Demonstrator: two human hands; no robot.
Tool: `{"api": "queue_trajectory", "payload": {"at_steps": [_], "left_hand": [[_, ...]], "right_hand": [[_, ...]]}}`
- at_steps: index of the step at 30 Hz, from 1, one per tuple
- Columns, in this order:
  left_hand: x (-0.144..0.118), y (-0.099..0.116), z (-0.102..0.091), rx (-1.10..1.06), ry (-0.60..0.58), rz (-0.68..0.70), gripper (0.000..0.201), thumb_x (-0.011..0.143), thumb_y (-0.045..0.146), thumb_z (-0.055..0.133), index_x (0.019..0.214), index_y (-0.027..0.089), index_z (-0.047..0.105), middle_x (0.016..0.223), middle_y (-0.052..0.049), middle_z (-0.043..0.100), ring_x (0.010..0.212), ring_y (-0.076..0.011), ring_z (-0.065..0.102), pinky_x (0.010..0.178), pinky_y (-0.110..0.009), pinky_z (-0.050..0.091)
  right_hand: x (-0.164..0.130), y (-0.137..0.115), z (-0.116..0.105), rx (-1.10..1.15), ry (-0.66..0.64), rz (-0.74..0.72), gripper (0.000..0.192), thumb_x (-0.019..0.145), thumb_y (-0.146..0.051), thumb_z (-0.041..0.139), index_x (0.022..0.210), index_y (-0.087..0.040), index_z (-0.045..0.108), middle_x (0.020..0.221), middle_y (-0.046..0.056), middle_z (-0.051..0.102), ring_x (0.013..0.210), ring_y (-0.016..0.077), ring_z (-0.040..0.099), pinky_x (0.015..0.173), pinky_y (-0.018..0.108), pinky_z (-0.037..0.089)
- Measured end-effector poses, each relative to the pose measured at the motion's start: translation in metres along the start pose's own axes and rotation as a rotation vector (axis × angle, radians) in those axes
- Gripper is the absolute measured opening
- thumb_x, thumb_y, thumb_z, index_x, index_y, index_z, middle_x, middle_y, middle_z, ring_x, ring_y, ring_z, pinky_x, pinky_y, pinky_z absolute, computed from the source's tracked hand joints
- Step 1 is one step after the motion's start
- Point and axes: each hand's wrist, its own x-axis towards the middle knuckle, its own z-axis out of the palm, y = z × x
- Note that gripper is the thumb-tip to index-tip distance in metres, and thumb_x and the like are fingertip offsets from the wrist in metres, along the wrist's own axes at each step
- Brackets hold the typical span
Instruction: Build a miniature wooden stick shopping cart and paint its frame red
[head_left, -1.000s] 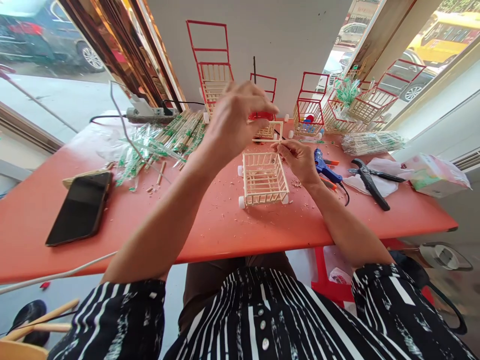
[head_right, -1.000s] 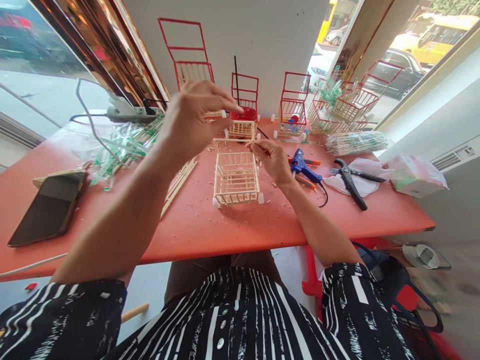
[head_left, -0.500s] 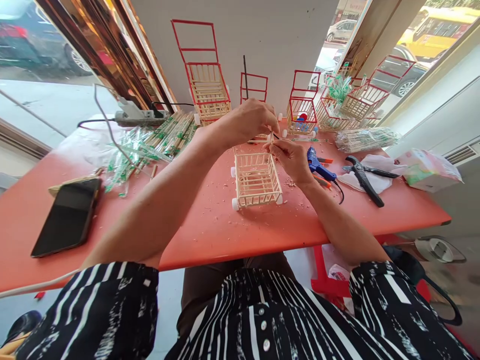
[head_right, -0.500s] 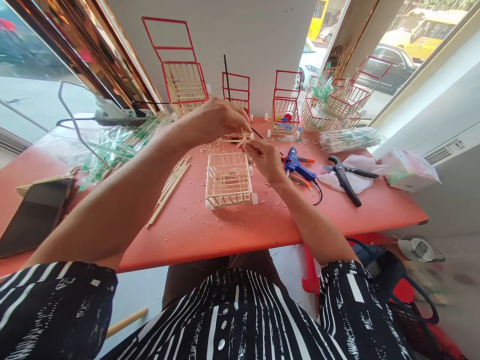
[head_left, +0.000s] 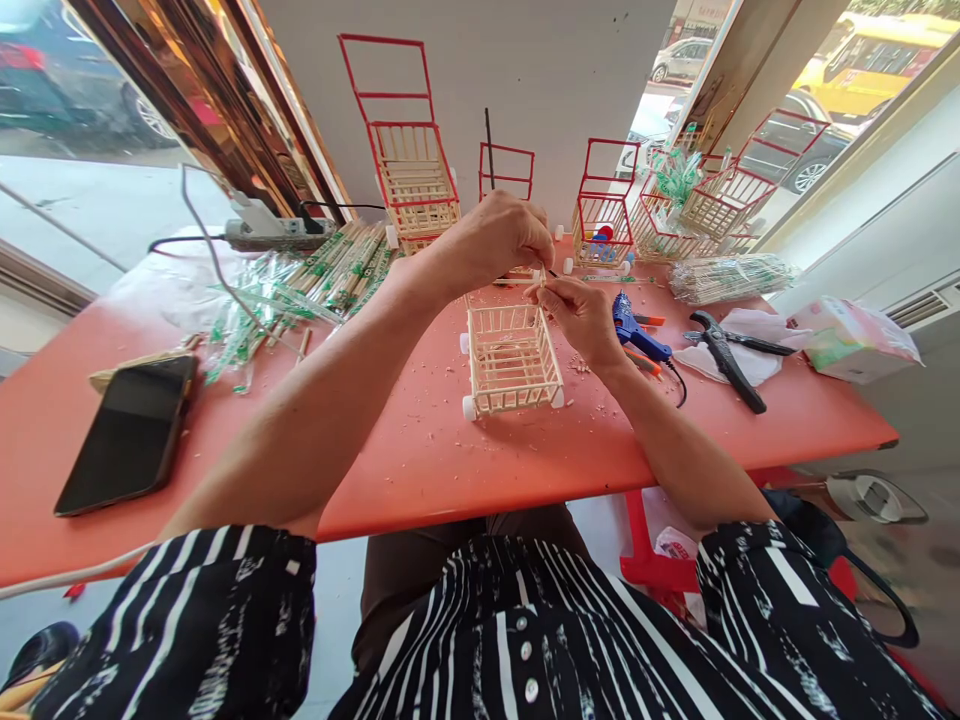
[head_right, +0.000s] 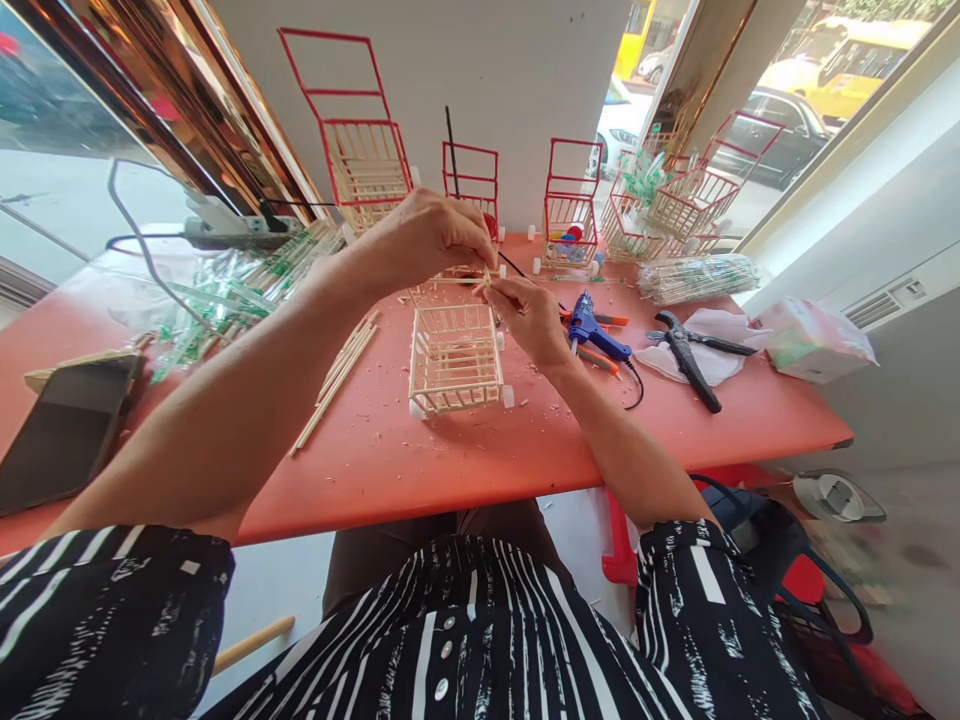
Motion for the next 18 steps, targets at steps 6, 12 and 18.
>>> {"api": "queue_trajectory", "payload": {"at_steps": [6, 12, 18], "left_hand": [[0.000, -0.001, 0.001, -0.003, 0.031, -0.027, 0.019, 0.073, 0.007, 0.075, 0.069, 0.025, 0.078, 0.076, -0.003, 0.074, 0.082, -0.0219, 0.071, 0.088, -0.033, 0.056], [0.001, -0.004, 0.003, -0.071, 0.055, -0.048, 0.020, 0.068, 0.002, 0.075, 0.068, 0.022, 0.076, 0.073, -0.002, 0.070, 0.081, -0.0215, 0.072, 0.083, -0.032, 0.056], [0.003, -0.011, 0.010, -0.123, 0.236, -0.114, 0.019, 0.073, 0.001, 0.069, 0.069, 0.020, 0.073, 0.069, 0.000, 0.060, 0.085, -0.0220, 0.074, 0.083, -0.030, 0.054]], "right_hand": [[0.000, 0.000, 0.000, 0.008, 0.011, -0.002, 0.037, 0.104, -0.055, 0.068, 0.097, -0.025, 0.089, 0.095, 0.005, 0.085, 0.089, 0.0195, 0.072, 0.082, 0.036, 0.056], [0.000, -0.001, 0.000, 0.002, 0.009, 0.010, 0.046, 0.103, -0.065, 0.068, 0.098, -0.024, 0.089, 0.094, 0.006, 0.084, 0.085, 0.0186, 0.070, 0.080, 0.034, 0.057], [0.000, 0.001, 0.000, -0.014, 0.004, 0.009, 0.045, 0.104, -0.065, 0.068, 0.097, -0.025, 0.089, 0.093, 0.006, 0.082, 0.084, 0.0179, 0.069, 0.077, 0.033, 0.056]]}}
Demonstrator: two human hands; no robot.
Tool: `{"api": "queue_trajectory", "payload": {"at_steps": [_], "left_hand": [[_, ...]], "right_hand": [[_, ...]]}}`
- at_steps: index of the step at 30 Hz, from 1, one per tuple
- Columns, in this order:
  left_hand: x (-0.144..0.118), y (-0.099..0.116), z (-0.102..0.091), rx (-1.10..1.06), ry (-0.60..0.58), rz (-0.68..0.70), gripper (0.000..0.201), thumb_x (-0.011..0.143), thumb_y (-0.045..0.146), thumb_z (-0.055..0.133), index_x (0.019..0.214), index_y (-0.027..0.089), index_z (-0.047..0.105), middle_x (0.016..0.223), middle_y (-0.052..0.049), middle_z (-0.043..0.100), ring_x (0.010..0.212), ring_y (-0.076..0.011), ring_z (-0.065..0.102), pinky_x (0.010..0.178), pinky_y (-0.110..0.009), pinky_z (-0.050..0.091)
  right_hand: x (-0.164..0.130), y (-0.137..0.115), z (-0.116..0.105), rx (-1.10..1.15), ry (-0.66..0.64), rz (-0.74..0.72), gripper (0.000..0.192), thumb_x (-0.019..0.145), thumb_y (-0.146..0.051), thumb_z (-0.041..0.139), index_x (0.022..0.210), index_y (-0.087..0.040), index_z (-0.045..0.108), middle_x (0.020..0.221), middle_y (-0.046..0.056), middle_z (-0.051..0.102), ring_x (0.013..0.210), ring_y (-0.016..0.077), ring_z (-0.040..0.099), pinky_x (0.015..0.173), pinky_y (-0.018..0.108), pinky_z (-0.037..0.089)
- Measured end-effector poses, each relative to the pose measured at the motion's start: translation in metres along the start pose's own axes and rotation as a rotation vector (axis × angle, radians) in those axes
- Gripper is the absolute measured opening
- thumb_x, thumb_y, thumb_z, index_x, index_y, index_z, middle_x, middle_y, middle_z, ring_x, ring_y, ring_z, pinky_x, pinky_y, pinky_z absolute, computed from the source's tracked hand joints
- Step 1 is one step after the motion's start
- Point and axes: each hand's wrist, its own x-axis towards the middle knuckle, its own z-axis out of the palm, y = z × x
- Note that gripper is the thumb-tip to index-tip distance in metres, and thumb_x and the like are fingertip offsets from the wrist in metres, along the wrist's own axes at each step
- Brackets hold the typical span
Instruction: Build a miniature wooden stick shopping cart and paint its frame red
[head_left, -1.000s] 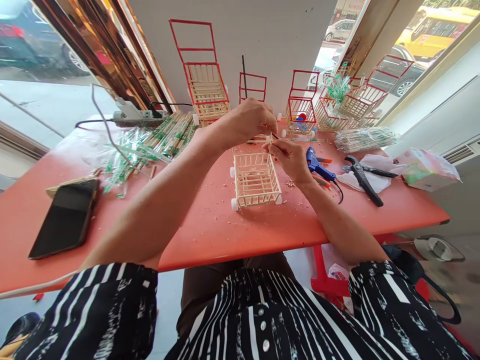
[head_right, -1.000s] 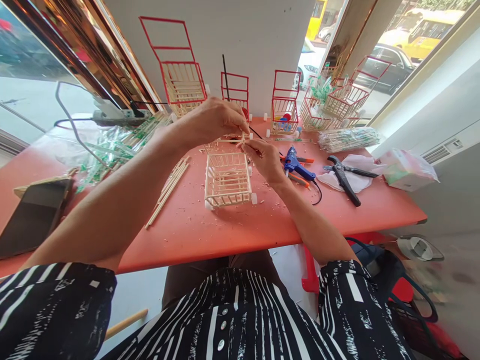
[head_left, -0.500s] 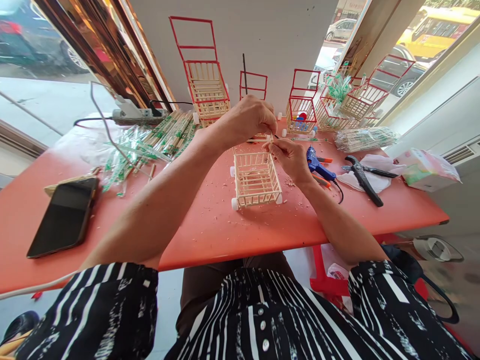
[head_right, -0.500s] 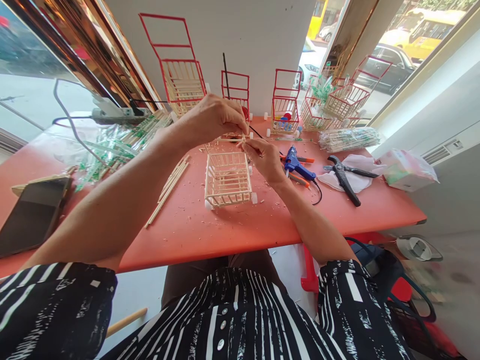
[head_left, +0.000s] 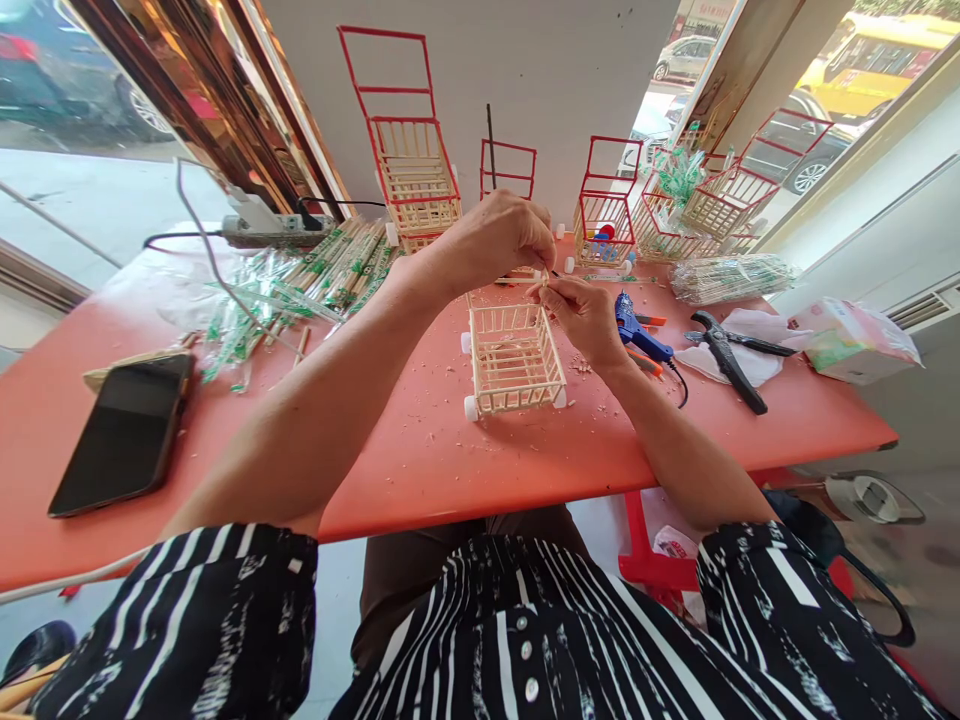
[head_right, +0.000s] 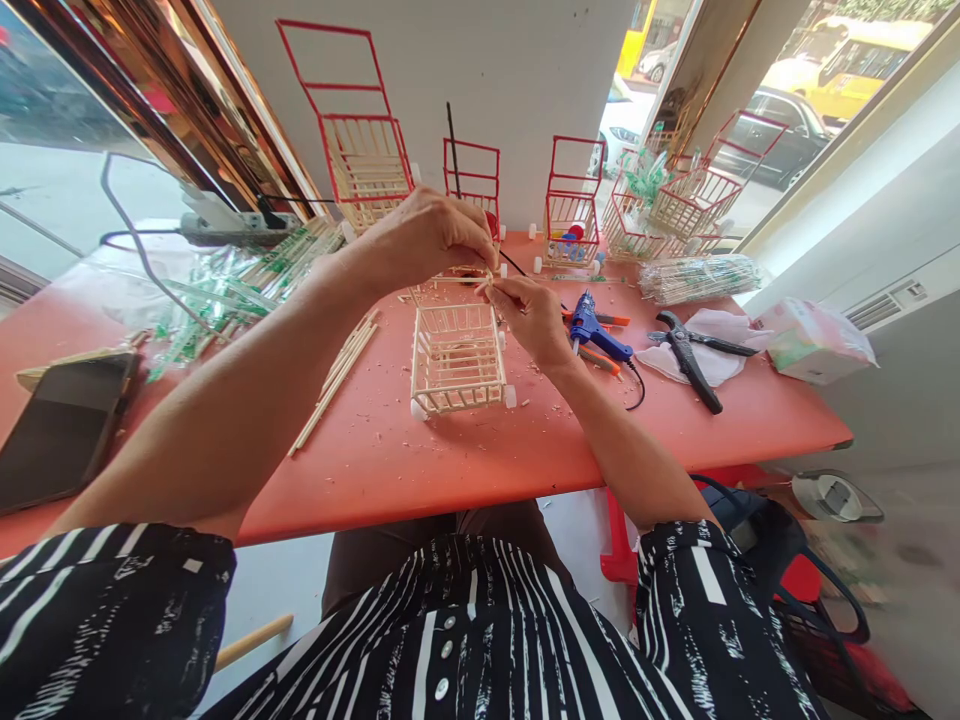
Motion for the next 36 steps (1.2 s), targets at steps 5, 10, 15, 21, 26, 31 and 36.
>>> {"api": "queue_trajectory", "payload": {"at_steps": [5, 10, 15, 21, 26, 31, 36], "left_hand": [[-0.001, 0.001, -0.004, 0.116, -0.173, 0.086, 0.015, 0.076, 0.005, 0.071, 0.071, 0.019, 0.072, 0.073, 0.000, 0.062, 0.084, -0.0200, 0.073, 0.085, -0.028, 0.053], [0.002, 0.002, -0.006, 0.070, -0.214, 0.071, 0.013, 0.073, 0.006, 0.072, 0.073, 0.019, 0.075, 0.074, -0.001, 0.065, 0.083, -0.0210, 0.072, 0.081, -0.029, 0.052], [0.003, 0.003, -0.007, 0.055, -0.118, 0.016, 0.020, 0.078, 0.006, 0.072, 0.086, 0.021, 0.083, 0.074, -0.001, 0.072, 0.085, -0.0213, 0.075, 0.084, -0.030, 0.055], [-0.003, 0.013, -0.023, 0.217, -0.131, 0.083, 0.027, 0.094, 0.016, 0.072, 0.112, 0.027, 0.088, 0.103, -0.002, 0.089, 0.102, -0.0230, 0.079, 0.095, -0.033, 0.059], [-0.008, 0.019, -0.036, 0.333, -0.049, 0.035, 0.027, 0.100, 0.011, 0.073, 0.114, 0.029, 0.088, 0.111, -0.001, 0.091, 0.101, -0.0214, 0.078, 0.103, -0.038, 0.057], [-0.033, 0.020, -0.054, 0.310, 0.139, 0.061, 0.019, 0.104, 0.016, 0.076, 0.115, 0.023, 0.089, 0.115, -0.004, 0.090, 0.101, -0.0228, 0.079, 0.100, -0.041, 0.058], [-0.065, -0.011, -0.055, 0.046, 0.435, -0.042, 0.015, 0.096, 0.011, 0.085, 0.107, 0.019, 0.091, 0.097, -0.002, 0.088, 0.082, -0.0146, 0.075, 0.083, -0.033, 0.061]], "right_hand": [[0.000, 0.002, 0.000, 0.002, 0.005, -0.022, 0.040, 0.105, -0.058, 0.069, 0.096, -0.025, 0.089, 0.090, 0.005, 0.082, 0.083, 0.0174, 0.069, 0.077, 0.033, 0.055], [0.000, 0.002, 0.000, 0.027, 0.023, -0.035, 0.035, 0.104, -0.052, 0.071, 0.093, -0.023, 0.088, 0.093, 0.007, 0.085, 0.084, 0.0172, 0.074, 0.078, 0.032, 0.056], [0.000, 0.001, 0.000, 0.058, 0.011, -0.013, 0.037, 0.102, -0.056, 0.072, 0.095, -0.023, 0.088, 0.099, 0.007, 0.087, 0.089, 0.0179, 0.078, 0.083, 0.032, 0.060], [-0.001, 0.000, -0.005, -0.005, -0.006, 0.023, 0.051, 0.098, -0.073, 0.071, 0.098, -0.024, 0.087, 0.101, 0.008, 0.086, 0.090, 0.0200, 0.076, 0.083, 0.035, 0.060], [0.002, -0.004, -0.017, -0.045, -0.018, 0.033, 0.063, 0.091, -0.083, 0.074, 0.103, -0.022, 0.087, 0.101, 0.008, 0.085, 0.086, 0.0190, 0.073, 0.075, 0.033, 0.057], [0.008, -0.011, -0.029, -0.065, 0.045, 0.004, 0.070, 0.099, -0.086, 0.061, 0.112, -0.022, 0.088, 0.105, 0.009, 0.085, 0.095, 0.0198, 0.076, 0.083, 0.034, 0.060], [0.017, -0.012, -0.030, 0.004, 0.065, -0.011, 0.069, 0.096, -0.088, 0.063, 0.114, -0.025, 0.086, 0.105, 0.007, 0.084, 0.095, 0.0193, 0.076, 0.088, 0.037, 0.062]]}}
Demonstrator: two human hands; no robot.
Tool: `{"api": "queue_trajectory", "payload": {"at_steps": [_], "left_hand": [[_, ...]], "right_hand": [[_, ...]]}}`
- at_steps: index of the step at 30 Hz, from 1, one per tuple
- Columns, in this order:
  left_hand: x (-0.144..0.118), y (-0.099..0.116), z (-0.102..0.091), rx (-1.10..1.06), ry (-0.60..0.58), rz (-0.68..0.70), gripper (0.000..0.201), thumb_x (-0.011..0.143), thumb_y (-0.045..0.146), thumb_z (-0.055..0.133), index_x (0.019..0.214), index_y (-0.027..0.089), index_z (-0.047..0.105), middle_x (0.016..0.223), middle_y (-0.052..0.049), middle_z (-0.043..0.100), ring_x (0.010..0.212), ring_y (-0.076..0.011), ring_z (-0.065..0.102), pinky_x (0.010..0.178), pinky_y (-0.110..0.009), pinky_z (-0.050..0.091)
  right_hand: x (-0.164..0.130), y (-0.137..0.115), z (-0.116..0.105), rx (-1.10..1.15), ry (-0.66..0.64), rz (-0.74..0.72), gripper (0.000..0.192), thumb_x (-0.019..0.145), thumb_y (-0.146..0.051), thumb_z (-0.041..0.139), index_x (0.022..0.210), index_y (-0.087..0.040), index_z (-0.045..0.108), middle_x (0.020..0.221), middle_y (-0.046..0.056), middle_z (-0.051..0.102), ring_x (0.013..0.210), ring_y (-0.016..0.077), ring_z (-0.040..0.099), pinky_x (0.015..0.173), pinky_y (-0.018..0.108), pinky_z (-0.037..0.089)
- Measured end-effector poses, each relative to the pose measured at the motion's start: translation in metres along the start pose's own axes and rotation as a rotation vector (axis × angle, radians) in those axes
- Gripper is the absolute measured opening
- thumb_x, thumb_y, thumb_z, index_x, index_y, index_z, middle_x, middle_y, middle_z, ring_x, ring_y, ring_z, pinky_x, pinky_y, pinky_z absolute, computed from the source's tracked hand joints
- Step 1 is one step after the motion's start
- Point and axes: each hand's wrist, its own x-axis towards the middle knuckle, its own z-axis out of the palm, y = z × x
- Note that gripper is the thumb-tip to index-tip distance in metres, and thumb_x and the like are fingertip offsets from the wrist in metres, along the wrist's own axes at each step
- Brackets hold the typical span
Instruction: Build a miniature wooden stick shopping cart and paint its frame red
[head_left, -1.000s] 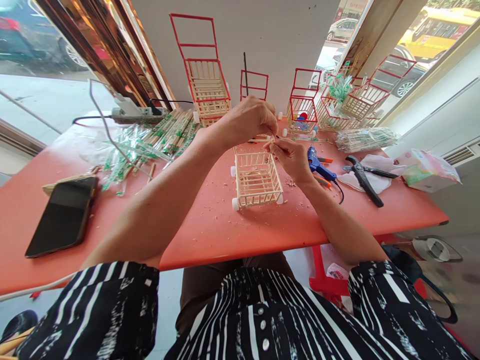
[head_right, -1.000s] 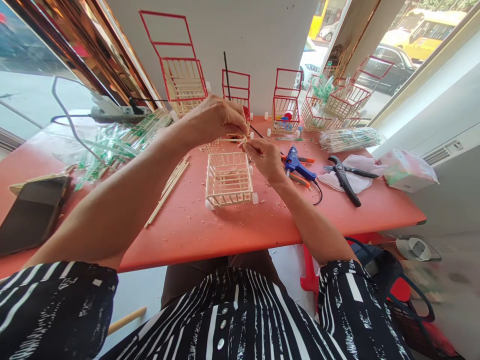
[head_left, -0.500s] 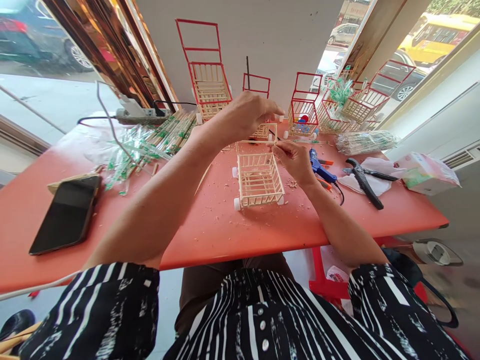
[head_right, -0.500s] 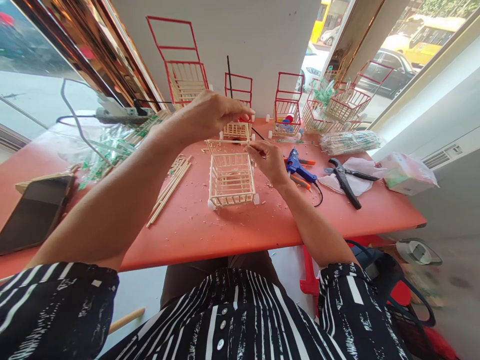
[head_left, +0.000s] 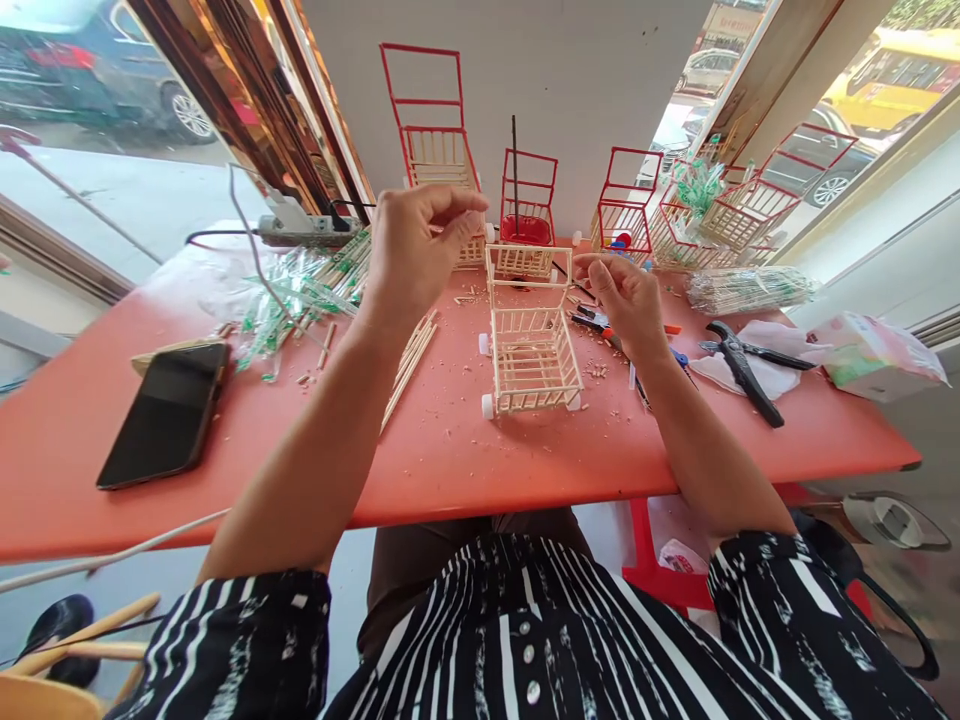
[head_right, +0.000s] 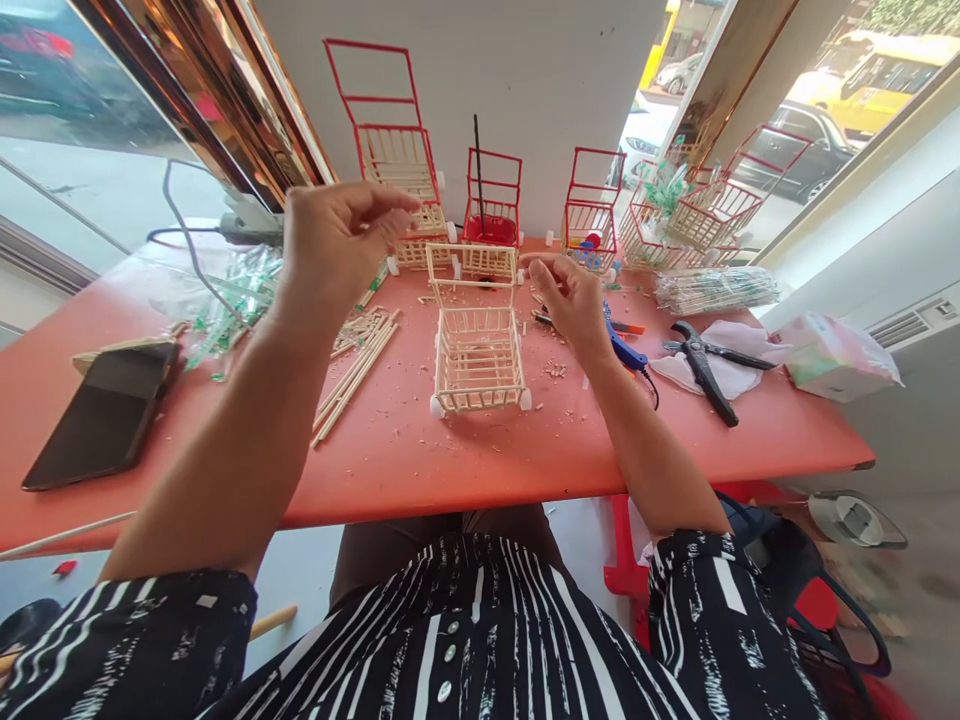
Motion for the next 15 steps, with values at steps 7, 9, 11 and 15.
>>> {"api": "queue_trajectory", "payload": {"at_steps": [7, 9, 11, 15], "left_hand": [[-0.032, -0.038, 0.018, -0.236, 0.096, -0.184, 0.015, 0.091, 0.028, 0.090, 0.106, 0.026, 0.091, 0.098, -0.004, 0.088, 0.084, -0.0155, 0.079, 0.074, -0.027, 0.064], [-0.037, -0.039, 0.021, -0.226, 0.092, -0.187, 0.019, 0.090, 0.033, 0.091, 0.108, 0.025, 0.091, 0.103, -0.005, 0.089, 0.089, -0.0172, 0.081, 0.078, -0.028, 0.066], [-0.040, -0.038, 0.023, -0.214, 0.089, -0.174, 0.021, 0.091, 0.032, 0.088, 0.111, 0.025, 0.091, 0.108, -0.006, 0.090, 0.095, -0.0188, 0.082, 0.083, -0.029, 0.067], [-0.042, -0.034, 0.024, -0.214, 0.076, -0.124, 0.023, 0.092, 0.025, 0.084, 0.114, 0.025, 0.091, 0.114, -0.006, 0.090, 0.101, -0.0199, 0.083, 0.092, -0.032, 0.068]], "right_hand": [[0.016, 0.005, 0.005, 0.064, -0.042, -0.014, 0.067, 0.093, -0.086, 0.071, 0.124, -0.028, 0.083, 0.107, 0.004, 0.082, 0.095, 0.0164, 0.075, 0.093, 0.036, 0.062], [0.018, 0.008, 0.008, 0.078, -0.028, -0.020, 0.066, 0.091, -0.086, 0.073, 0.120, -0.027, 0.085, 0.103, 0.003, 0.081, 0.092, 0.0161, 0.073, 0.091, 0.036, 0.062], [0.018, 0.010, 0.011, 0.085, -0.004, -0.026, 0.065, 0.092, -0.086, 0.071, 0.115, -0.027, 0.086, 0.099, 0.003, 0.079, 0.089, 0.0161, 0.072, 0.090, 0.037, 0.061], [0.020, 0.010, 0.015, 0.062, 0.000, -0.026, 0.066, 0.095, -0.087, 0.067, 0.115, -0.027, 0.087, 0.089, 0.001, 0.072, 0.077, 0.0144, 0.062, 0.079, 0.036, 0.057]]}}
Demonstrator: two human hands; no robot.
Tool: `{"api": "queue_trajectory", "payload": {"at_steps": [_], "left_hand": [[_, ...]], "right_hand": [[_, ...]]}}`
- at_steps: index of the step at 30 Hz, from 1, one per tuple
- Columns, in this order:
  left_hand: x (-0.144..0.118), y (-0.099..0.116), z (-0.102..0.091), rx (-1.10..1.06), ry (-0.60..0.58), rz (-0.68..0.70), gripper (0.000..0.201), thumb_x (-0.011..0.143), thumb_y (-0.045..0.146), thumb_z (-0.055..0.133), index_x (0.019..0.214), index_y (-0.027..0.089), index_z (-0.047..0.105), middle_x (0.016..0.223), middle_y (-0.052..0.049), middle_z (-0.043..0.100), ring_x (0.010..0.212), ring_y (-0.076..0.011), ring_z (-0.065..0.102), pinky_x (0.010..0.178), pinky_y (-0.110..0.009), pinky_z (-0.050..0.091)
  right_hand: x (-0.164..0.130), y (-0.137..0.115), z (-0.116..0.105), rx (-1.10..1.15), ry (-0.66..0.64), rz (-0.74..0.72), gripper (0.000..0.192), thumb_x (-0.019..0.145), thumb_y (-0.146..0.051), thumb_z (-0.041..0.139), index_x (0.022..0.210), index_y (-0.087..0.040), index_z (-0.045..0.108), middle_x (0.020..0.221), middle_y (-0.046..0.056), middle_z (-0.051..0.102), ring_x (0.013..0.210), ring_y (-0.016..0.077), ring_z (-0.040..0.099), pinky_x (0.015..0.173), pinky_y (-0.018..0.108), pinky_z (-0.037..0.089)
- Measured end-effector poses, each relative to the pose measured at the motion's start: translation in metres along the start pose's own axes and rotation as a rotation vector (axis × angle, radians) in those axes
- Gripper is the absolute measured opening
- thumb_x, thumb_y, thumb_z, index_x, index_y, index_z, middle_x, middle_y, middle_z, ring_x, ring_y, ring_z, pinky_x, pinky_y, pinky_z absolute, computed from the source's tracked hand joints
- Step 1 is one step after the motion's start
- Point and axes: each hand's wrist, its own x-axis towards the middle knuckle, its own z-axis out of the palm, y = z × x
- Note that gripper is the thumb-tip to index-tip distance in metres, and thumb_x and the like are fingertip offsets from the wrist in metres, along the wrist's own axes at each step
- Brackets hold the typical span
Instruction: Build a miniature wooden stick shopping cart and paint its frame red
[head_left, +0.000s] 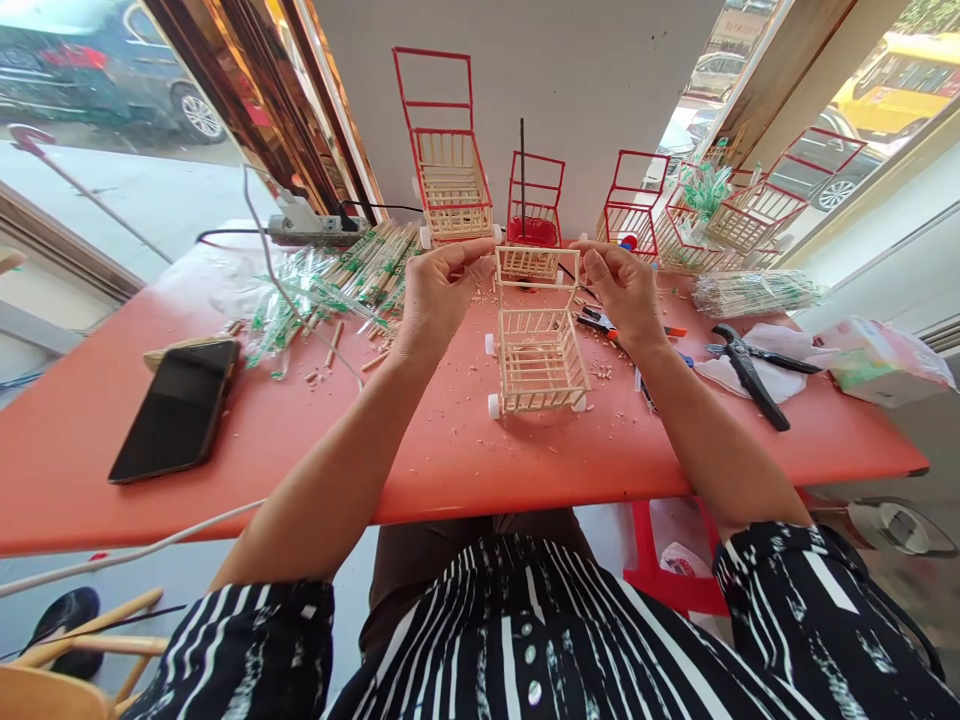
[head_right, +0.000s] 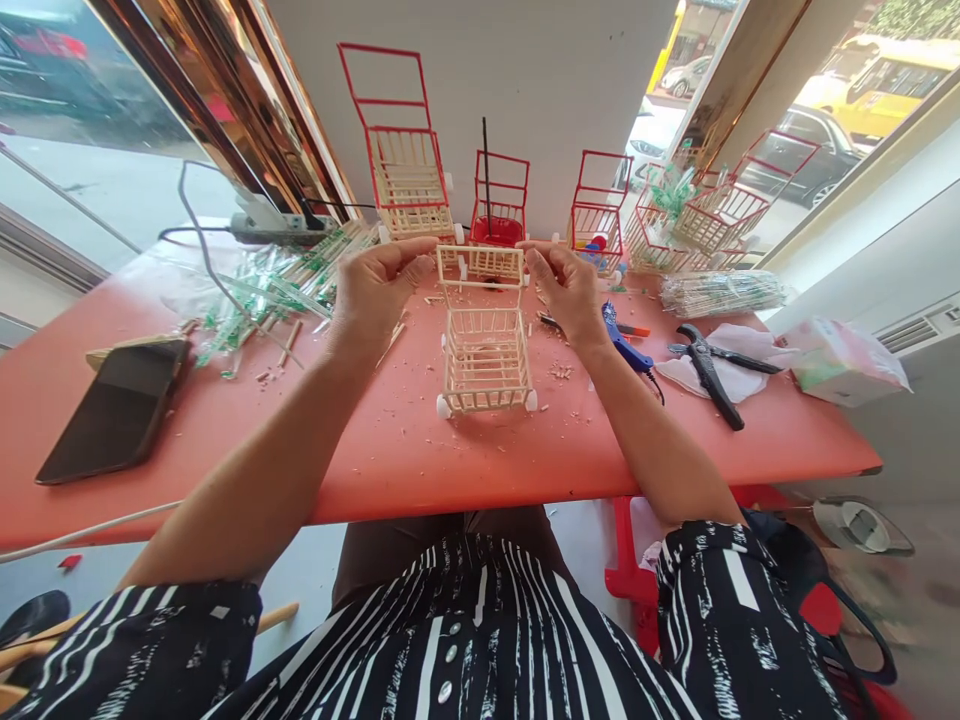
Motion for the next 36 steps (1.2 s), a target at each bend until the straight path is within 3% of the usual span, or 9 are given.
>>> {"api": "queue_trajectory", "payload": {"at_steps": [4, 10, 14, 25, 36], "left_hand": [[-0.001, 0.002, 0.001, 0.002, -0.032, 0.020, 0.026, 0.091, 0.024, 0.083, 0.116, 0.024, 0.091, 0.113, -0.006, 0.089, 0.100, -0.0195, 0.082, 0.092, -0.031, 0.067], [-0.001, 0.002, 0.001, 0.061, -0.038, 0.026, 0.030, 0.091, 0.027, 0.085, 0.120, 0.025, 0.090, 0.101, -0.004, 0.086, 0.092, -0.0178, 0.080, 0.085, -0.029, 0.065], [-0.002, 0.004, 0.003, 0.065, -0.039, 0.013, 0.030, 0.089, 0.021, 0.084, 0.118, 0.025, 0.090, 0.099, -0.003, 0.085, 0.090, -0.0169, 0.077, 0.086, -0.029, 0.064], [-0.003, 0.014, 0.007, 0.041, 0.008, -0.036, 0.034, 0.082, 0.009, 0.082, 0.109, 0.027, 0.090, 0.095, -0.002, 0.083, 0.088, -0.0167, 0.075, 0.080, -0.029, 0.063], [-0.002, 0.008, 0.006, 0.046, 0.023, -0.005, 0.027, 0.082, 0.020, 0.087, 0.107, 0.029, 0.091, 0.092, -0.002, 0.083, 0.084, -0.0165, 0.074, 0.077, -0.030, 0.062]], "right_hand": [[0.005, -0.001, 0.002, -0.038, -0.015, -0.002, 0.066, 0.096, -0.087, 0.065, 0.113, -0.027, 0.086, 0.079, -0.001, 0.061, 0.069, 0.0130, 0.052, 0.068, 0.033, 0.051], [0.006, 0.003, 0.008, 0.017, 0.008, -0.022, 0.064, 0.094, -0.086, 0.069, 0.100, -0.025, 0.086, 0.083, 0.002, 0.067, 0.078, 0.0148, 0.061, 0.076, 0.035, 0.056], [0.006, 0.006, 0.009, 0.014, 0.018, -0.021, 0.060, 0.095, -0.083, 0.069, 0.099, -0.025, 0.085, 0.081, 0.002, 0.065, 0.077, 0.0150, 0.060, 0.073, 0.035, 0.055], [0.005, 0.003, 0.012, -0.036, 0.069, 0.015, 0.076, 0.084, -0.100, 0.064, 0.096, -0.027, 0.082, 0.079, 0.001, 0.064, 0.069, 0.0144, 0.053, 0.069, 0.036, 0.055], [0.005, 0.007, 0.015, -0.015, 0.085, -0.010, 0.067, 0.091, -0.092, 0.066, 0.095, -0.027, 0.080, 0.079, 0.000, 0.061, 0.071, 0.0148, 0.054, 0.069, 0.036, 0.053]]}}
